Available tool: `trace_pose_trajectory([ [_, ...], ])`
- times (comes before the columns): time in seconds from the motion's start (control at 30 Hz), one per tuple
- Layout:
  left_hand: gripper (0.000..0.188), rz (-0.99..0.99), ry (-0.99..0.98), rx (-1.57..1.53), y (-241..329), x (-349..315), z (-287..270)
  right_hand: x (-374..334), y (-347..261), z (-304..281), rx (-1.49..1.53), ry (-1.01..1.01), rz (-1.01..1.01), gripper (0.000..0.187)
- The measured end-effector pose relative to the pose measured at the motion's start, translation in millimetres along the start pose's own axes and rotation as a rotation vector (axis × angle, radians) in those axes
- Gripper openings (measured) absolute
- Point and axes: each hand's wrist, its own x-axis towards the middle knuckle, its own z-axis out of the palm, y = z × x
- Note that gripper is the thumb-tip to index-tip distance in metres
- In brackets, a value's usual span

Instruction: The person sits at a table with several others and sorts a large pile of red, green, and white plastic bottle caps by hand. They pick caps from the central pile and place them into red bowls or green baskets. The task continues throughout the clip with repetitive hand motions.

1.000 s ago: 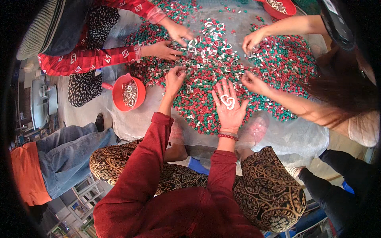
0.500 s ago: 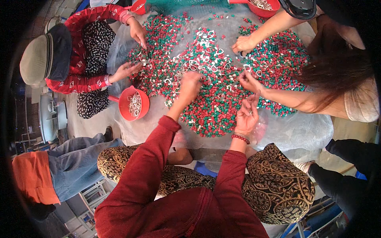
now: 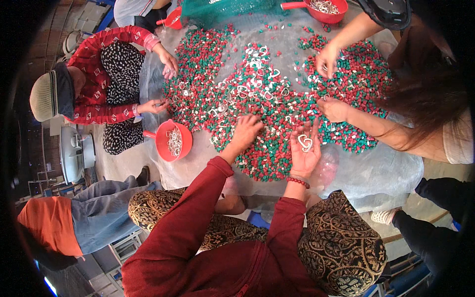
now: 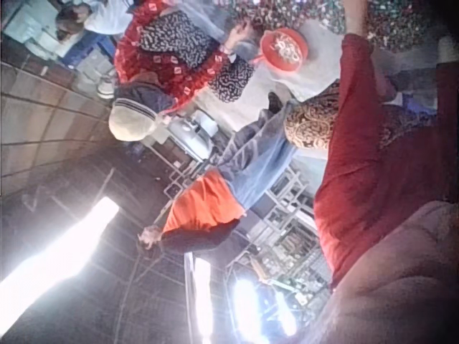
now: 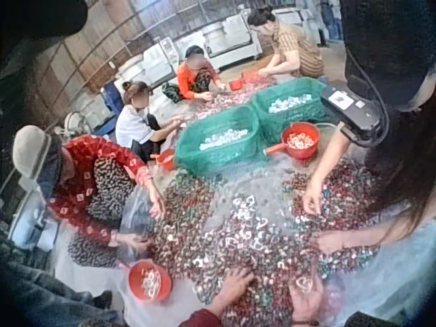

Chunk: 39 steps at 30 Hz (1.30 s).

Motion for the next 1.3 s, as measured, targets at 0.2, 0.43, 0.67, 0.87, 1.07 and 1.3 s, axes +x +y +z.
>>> trace_pose_trajectory([
  [0.2,0.024,-0.324,0.084,0.141,-98,-7,-20,-1,3,3,-0.036,0.035,0.012,0.051],
  [0.43,0.026,-0.153,0.11,-0.181,-62,36,-42,1,5,-8,-0.083,0.062,-0.005,0.072],
  [0.67,0.04,-0.408,0.052,0.02,-11,45,-5,1,21,-6,-0.068,0.054,0.05,0.067],
  [0.87,0.041,-0.648,0.131,-0.535,-8,10,-22,0,23,0,-0.065,-0.006,0.087,0.055],
  [1.07,0.029,-0.684,-0.081,-0.668,-28,-17,-35,-4,45,20,-0.127,-0.013,0.157,0.072],
  [1.3,0.058,-0.652,-0.343,-0.38,-23,7,-71,1,21,-52,0.165,0.059,0.254,0.045],
])
